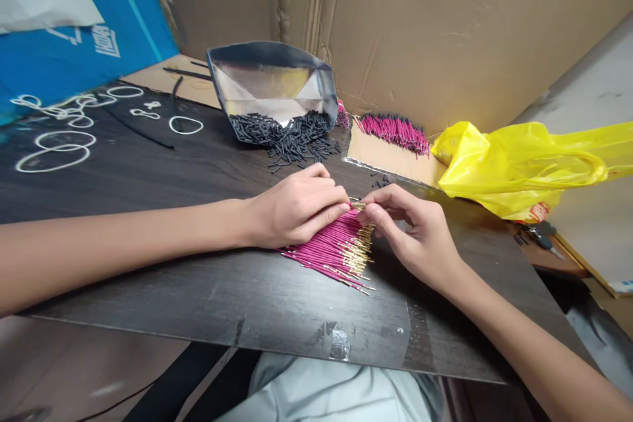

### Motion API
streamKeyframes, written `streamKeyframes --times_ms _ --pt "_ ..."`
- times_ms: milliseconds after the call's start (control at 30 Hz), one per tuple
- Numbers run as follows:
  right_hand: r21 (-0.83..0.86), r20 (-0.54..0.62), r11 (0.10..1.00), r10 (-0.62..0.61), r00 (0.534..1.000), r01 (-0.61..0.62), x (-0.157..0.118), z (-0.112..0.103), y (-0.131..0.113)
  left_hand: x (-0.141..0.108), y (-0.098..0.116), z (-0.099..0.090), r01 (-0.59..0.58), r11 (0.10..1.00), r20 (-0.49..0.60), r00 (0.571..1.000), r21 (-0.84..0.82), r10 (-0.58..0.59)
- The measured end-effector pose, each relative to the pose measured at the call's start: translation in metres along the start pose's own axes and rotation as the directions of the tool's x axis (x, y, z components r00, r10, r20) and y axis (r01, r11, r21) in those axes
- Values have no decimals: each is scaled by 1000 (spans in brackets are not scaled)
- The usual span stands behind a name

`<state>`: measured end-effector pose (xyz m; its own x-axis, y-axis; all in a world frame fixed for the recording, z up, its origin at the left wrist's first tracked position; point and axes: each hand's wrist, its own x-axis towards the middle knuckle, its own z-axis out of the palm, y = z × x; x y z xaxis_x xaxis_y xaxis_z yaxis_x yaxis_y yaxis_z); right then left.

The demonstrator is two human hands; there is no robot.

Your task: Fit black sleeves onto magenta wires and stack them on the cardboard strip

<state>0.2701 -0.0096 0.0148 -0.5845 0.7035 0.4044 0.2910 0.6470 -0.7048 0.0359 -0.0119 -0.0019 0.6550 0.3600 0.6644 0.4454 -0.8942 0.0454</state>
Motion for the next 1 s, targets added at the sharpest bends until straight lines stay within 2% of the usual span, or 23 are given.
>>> streamKeyframes --times_ms 100,200,333,633,800,1000 --pt "178 82 981 68 994 -81 2 -1 2 0 -1 -1 -8 999 15 1000 -32 8" --pt "443 227 871 122 966 -213 4 -2 6 -1 -1 -1 -24 996 38 999 -83 28" --pt "586 310 755 127 942 -294 6 -1 11 -1 0 -1 -52 993 56 997 -103 58" --pt "630 409 694 85 908 -349 7 -2 11 3 2 -4 -70 992 69 995 -107 78" --pt "568 356 760 119 927 -315 8 -1 9 3 3 -4 -50 993 65 996 -111 57" --pt "478 269 851 94 959 -218 8 -1 10 1 1 -3 -33 994 35 999 -108 37"
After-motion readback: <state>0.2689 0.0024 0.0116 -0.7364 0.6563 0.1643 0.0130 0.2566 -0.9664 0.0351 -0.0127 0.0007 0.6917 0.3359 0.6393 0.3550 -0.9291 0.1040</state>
